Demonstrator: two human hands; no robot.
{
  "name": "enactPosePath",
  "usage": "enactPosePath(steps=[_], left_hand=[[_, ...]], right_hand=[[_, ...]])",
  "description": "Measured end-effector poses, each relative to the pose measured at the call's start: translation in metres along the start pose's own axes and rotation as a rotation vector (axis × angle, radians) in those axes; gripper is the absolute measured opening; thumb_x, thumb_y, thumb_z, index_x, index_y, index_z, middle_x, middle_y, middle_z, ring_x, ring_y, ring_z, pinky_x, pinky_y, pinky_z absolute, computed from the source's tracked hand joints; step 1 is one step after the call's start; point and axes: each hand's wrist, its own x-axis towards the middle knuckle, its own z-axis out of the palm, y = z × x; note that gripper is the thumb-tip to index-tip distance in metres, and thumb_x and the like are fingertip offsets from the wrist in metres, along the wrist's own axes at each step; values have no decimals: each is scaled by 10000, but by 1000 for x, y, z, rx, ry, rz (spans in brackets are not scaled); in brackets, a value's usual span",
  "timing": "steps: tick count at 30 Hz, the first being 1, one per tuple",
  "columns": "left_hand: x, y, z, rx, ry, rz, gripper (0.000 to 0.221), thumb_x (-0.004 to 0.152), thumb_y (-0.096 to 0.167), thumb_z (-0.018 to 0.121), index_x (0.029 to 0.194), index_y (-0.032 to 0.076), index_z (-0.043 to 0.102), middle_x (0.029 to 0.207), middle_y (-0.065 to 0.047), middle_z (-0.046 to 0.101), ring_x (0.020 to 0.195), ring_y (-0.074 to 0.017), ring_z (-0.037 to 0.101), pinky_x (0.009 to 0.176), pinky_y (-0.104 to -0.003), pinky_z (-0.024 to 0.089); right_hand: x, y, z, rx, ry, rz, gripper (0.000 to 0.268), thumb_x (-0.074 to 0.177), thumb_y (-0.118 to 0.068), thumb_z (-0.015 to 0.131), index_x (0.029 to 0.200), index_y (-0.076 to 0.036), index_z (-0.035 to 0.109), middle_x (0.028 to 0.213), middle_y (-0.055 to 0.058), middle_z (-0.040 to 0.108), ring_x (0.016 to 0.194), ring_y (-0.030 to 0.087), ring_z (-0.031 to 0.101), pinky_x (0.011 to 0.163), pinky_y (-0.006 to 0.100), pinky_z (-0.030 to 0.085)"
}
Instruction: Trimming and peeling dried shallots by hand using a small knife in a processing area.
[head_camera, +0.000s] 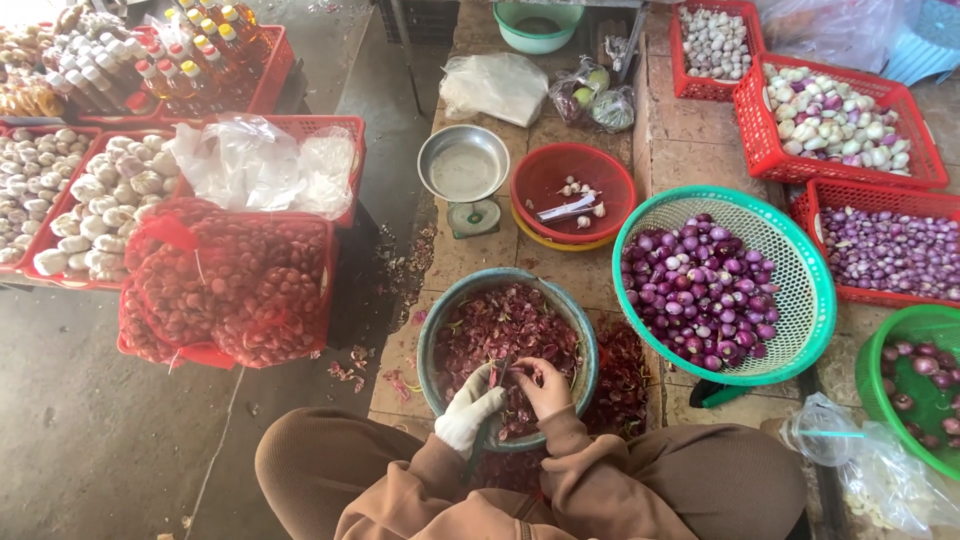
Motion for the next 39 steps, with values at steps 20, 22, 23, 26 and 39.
enactPosePath(steps=[20,22,23,26,39], left_hand=[[-1,10,-7,-124,228,-59,823,947,290,652,1652,174,244,868,-112,603,465,-114,509,335,-229,394],[0,8,-5,-73,167,-20,865,931,162,626,1663,239,172,895,-147,638,443,-124,511,332,-235,398],[0,8,-5,-22,108,19,948,915,35,599,1675,305,101,923,-182,672,421,-134,513,329,-241,402],[0,6,-6,-188,-22,-30,814,922,-19,618,1650,148,295,845,-90,663,475,-106,545,385,-214,432],[1,-2,-25,-60,-68,87,883,942,74,627,1656,253,141,740,-154,682,460,-151,621,334,-299,562]], right_hand=[[47,-50,-85,1176,143,363,380,1057,-385,555,1182,-50,681,790,1,612,564,70,517,425,162,371],[34,-48,-66,1222,-49,374,234,1007,-214,529,1140,-50,631,797,-6,587,636,72,524,473,152,347],[27,-47,-55,1263,-244,384,160,957,-44,502,1097,-51,580,803,-13,562,709,74,531,522,142,323],[21,-14,-30,972,-199,465,556,920,183,369,1463,111,469,1322,268,589,1093,286,644,729,189,506],[56,20,-54,664,196,293,406,932,-61,741,1321,-153,674,1077,193,728,954,270,738,1013,437,574]])
